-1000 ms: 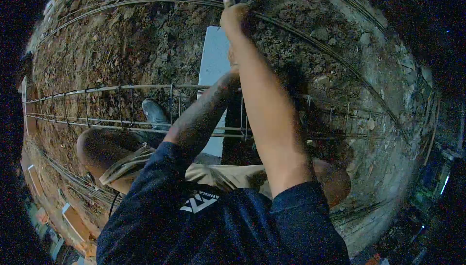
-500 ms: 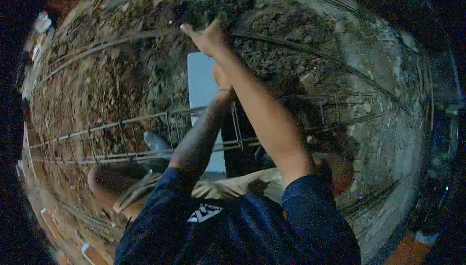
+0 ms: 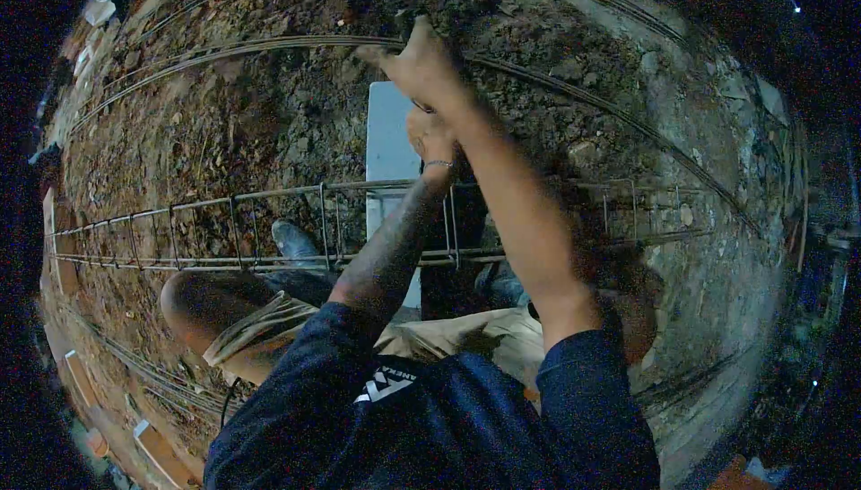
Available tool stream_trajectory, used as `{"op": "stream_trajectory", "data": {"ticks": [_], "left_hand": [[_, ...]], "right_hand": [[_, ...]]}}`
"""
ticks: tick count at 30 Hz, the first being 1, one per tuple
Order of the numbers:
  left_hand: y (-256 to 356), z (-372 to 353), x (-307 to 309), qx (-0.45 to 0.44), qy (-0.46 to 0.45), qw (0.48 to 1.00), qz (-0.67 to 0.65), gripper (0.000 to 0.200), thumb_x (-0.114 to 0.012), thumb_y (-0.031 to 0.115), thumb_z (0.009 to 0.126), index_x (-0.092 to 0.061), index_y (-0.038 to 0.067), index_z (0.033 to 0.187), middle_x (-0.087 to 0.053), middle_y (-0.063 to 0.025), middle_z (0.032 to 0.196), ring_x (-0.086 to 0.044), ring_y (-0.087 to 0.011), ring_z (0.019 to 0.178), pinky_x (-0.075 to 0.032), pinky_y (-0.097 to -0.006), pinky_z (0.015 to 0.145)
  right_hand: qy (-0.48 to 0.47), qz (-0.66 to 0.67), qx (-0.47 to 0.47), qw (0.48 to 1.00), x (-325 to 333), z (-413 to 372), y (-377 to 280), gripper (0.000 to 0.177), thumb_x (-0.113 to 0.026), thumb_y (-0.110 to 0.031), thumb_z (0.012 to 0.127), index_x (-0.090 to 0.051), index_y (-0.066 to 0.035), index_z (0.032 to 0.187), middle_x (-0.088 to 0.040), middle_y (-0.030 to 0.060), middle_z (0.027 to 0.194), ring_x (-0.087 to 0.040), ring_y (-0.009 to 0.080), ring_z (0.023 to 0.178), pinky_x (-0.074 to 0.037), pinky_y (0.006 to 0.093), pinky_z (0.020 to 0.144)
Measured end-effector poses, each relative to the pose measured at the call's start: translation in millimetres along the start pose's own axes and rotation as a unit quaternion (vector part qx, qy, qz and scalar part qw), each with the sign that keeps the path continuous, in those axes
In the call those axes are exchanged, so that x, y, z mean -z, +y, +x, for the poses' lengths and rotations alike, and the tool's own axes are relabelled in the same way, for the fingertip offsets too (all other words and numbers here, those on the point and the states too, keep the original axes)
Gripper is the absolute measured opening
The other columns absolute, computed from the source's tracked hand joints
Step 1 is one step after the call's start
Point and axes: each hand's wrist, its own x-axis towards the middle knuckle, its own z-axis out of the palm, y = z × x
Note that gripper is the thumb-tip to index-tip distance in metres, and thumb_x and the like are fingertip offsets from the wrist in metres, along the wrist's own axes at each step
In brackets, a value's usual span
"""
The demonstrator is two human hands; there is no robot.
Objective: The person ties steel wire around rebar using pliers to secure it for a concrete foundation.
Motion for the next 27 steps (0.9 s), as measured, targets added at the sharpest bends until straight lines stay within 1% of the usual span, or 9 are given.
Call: {"op": "stream_trajectory", "data": {"ticks": [3,5,7,11,14,15,16,24,27], "left_hand": [[3.7,-4.7,13.9,-0.021,-0.014,0.997,-0.074,0.026,-0.062,0.022,0.071,-0.058,-0.002,0.081,-0.061,-0.0156,0.071,-0.057,-0.0251,0.062,-0.043,-0.0332,0.057],[-2.7,10.4,24.3,0.031,-0.222,0.952,-0.209,0.033,-0.066,0.023,0.071,-0.057,-0.003,0.09,-0.062,-0.0095,0.081,-0.058,-0.0195,0.071,-0.045,-0.032,0.063],[-4.6,18.0,35.3,0.149,-0.413,0.835,-0.333,0.037,-0.064,0.019,0.073,-0.053,-0.003,0.1,-0.059,-0.0098,0.09,-0.057,-0.0204,0.077,-0.045,-0.0319,0.066],[-26.2,13.2,7.9,0.037,-0.212,0.964,-0.153,0.036,-0.06,0.022,0.076,-0.053,-0.006,0.097,-0.057,-0.0145,0.093,-0.054,-0.0172,0.08,-0.044,-0.0299,0.068],[-126.2,41.5,-26.6,-0.053,-0.418,0.906,-0.036,0.034,-0.06,0.022,0.077,-0.053,-0.008,0.092,-0.058,-0.0138,0.088,-0.053,-0.0162,0.074,-0.044,-0.0296,0.063],[-112.8,26.8,-30.2,-0.038,-0.368,0.927,-0.066,0.032,-0.06,0.022,0.077,-0.053,-0.007,0.09,-0.058,-0.0127,0.085,-0.053,-0.016,0.071,-0.043,-0.0295,0.061],[-102.5,18.0,-27.5,-0.023,-0.311,0.945,-0.095,0.031,-0.06,0.022,0.077,-0.053,-0.007,0.087,-0.058,-0.0117,0.082,-0.052,-0.0157,0.068,-0.043,-0.0293,0.059],[-11.5,7.4,8.1,0.116,-0.278,0.928,-0.219,0.016,-0.06,0.015,0.076,-0.054,0.0,0.078,-0.052,-0.0038,0.06,-0.045,-0.0089,0.049,-0.036,-0.0234,0.046],[-22.9,-11.0,-23.6,-0.014,-0.122,0.983,-0.139,0.013,-0.058,0.013,0.077,-0.054,0.002,0.081,-0.049,-0.0031,0.057,-0.041,-0.0094,0.044,-0.035,-0.0262,0.042]], "right_hand": [[-0.17,0.222,-0.102,0.955,13.2,10.3,4.5,0.054,-0.051,-0.054,0.078,-0.054,-0.001,0.069,-0.055,0.0066,0.058,-0.056,0.0148,0.054,-0.046,0.0296,0.053],[-0.273,0.659,-0.155,0.683,-1.9,12.4,45.2,0.049,-0.047,-0.05,0.082,-0.055,-0.004,0.069,-0.05,0.0023,0.055,-0.052,0.0105,0.051,-0.046,0.0289,0.052],[-0.232,0.655,0.015,0.719,-11.5,7.8,57.2,0.041,-0.048,-0.044,0.085,-0.057,-0.005,0.075,-0.052,0.0011,0.059,-0.052,0.0079,0.055,-0.046,0.0283,0.054],[-0.109,0.168,-0.151,0.968,1.8,16.6,27.7,0.06,-0.062,-0.048,0.07,-0.052,0.006,0.095,-0.057,0.0192,0.086,-0.058,0.025,0.079,-0.047,0.0364,0.07],[-0.113,0.223,-0.248,0.936,30.5,5.6,-17.0,0.054,-0.057,-0.041,0.075,-0.049,0.006,0.099,-0.052,0.0249,0.101,-0.052,0.0356,0.094,-0.041,0.0447,0.081],[0.192,-0.044,-0.222,0.955,-85.8,12.3,-14.1,0.047,-0.054,-0.04,0.078,-0.05,0.002,0.1,-0.057,0.0222,0.09,-0.056,0.032,0.084,-0.043,0.0435,0.076],[-0.144,0.193,-0.228,0.943,-16.9,20.7,-6.0,0.041,-0.053,-0.041,0.079,-0.056,0.0,0.088,-0.059,0.0161,0.069,-0.058,0.0313,0.069,-0.044,0.0452,0.067],[-0.226,0.673,-0.154,0.687,-2.9,16.9,74.5,0.037,-0.058,-0.038,0.078,-0.044,-0.011,0.056,-0.047,-0.0021,0.047,-0.039,0.0079,0.034,-0.037,0.0228,0.044],[-0.174,0.457,-0.18,0.853,-9.3,20.2,65.3,0.062,-0.056,-0.049,0.076,-0.034,0.001,0.105,-0.044,0.0164,0.094,-0.046,0.0258,0.082,-0.037,0.0358,0.075]]}}
